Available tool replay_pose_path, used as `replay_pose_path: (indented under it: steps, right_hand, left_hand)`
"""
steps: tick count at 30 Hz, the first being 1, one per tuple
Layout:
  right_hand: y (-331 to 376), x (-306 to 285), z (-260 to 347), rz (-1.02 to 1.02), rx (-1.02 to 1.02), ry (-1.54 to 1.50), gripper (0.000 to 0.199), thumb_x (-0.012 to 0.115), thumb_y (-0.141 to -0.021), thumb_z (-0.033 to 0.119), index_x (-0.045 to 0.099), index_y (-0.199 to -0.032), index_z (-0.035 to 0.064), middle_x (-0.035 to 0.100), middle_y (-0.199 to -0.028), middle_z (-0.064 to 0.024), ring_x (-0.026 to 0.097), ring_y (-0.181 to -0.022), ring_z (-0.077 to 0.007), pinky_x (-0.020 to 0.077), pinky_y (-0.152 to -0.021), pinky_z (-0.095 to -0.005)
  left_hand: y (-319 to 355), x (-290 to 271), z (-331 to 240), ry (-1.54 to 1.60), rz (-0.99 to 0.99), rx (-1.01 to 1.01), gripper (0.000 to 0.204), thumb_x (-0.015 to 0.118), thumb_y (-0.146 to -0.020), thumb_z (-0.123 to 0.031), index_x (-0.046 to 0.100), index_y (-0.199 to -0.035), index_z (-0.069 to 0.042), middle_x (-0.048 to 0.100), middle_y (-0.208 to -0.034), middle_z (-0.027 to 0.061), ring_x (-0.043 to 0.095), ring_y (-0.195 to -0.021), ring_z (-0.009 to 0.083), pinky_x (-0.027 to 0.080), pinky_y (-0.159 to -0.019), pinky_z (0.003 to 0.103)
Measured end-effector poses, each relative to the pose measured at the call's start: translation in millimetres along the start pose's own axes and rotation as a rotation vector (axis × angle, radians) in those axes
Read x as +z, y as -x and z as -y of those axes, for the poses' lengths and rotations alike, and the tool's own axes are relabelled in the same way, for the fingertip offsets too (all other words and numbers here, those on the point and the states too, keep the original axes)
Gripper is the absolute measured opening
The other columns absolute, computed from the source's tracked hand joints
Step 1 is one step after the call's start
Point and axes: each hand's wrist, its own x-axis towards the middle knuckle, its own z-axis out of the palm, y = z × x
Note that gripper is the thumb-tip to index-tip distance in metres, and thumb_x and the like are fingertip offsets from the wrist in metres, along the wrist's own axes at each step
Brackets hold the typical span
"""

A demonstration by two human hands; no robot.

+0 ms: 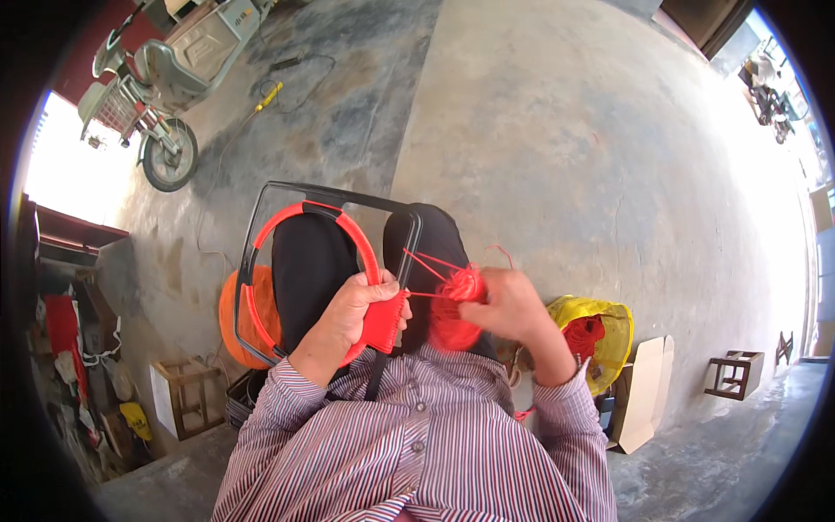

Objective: Winding a red plastic cord or ribbon around a black rectangular frame as part of furniture manufacturing.

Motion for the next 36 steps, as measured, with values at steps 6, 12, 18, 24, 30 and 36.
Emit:
replay_pose_path:
  steps: [6,12,18,24,30,36]
  right_hand:
    - [20,3,-59,-0.396,-0.145,-1.840,0.028,0.062,-0.079,0.019,0.057,-0.104,0.0071,0.051,-0.061,-0.0010,0.054,-0.052,-0.0192,0.0471,-0.061,-0.0366]
    - [80,32,-98,-0.086,0.186,-1.519,0.021,0.059,-0.091,0.027,0.051,-0.093,0.0079,0.042,-0.050,-0.0006,0.044,-0.041,-0.0128,0.0439,-0.051,-0.0322]
    - [71,81,-166,-0.189,0.464,-1.467,0.019,0.057,-0.093,0.026,0.053,-0.083,0.0103,0.050,-0.056,-0.0012,0.047,-0.045,-0.0139,0.0432,-0.047,-0.0319]
    - [5,30,-87,-0.149,0.111,-1.686,0.037,0.058,-0.091,0.021,0.049,-0.121,0.0011,0.063,-0.107,-0.0154,0.063,-0.097,-0.0239,0.0521,-0.085,-0.0393]
    - [-67,-4,-3,0.110,-0.128,-1.032,0.047,0.063,-0.087,0.023,0.053,-0.127,-0.0006,0.063,-0.114,-0.0154,0.062,-0.102,-0.0258,0.0489,-0.089,-0.0324]
    - [-116,8,44,0.232,-0.057,-0.098,0.034,0.067,-0.084,0.031,0.069,-0.103,0.0021,0.068,-0.105,-0.0118,0.063,-0.096,-0.0188,0.0487,-0.083,-0.0293]
  left_hand:
    - [4,-10,-1,0.111,0.012,0.022,0.008,0.059,-0.089,-0.009,0.054,-0.088,-0.003,0.062,-0.077,0.0159,0.067,-0.069,0.0260,0.059,-0.058,0.038]
    - [6,-7,-9,0.109,-0.025,0.001,0.015,0.060,-0.090,-0.016,0.054,-0.091,-0.003,0.062,-0.078,0.0164,0.066,-0.066,0.0268,0.055,-0.054,0.038]
    - [-1,-15,-3,0.090,-0.099,0.022,0.019,0.055,-0.088,-0.016,0.052,-0.100,-0.003,0.065,-0.079,0.0205,0.064,-0.061,0.0283,0.055,-0.057,0.038]
    - [-4,-12,3,0.035,-0.083,0.056,0.029,0.052,-0.084,-0.007,0.048,-0.113,-0.002,0.062,-0.104,0.0163,0.065,-0.080,0.0264,0.056,-0.069,0.037]
    - [-2,-2,16,0.000,-0.129,0.455,0.068,0.055,-0.078,-0.007,0.032,-0.142,-0.006,0.043,-0.135,0.0082,0.054,-0.108,0.0246,0.052,-0.089,0.039]
    - [-2,7,14,0.124,0.101,0.514,0.092,0.056,-0.071,-0.011,0.014,-0.152,-0.009,0.035,-0.146,0.0100,0.045,-0.123,0.0278,0.040,-0.103,0.041]
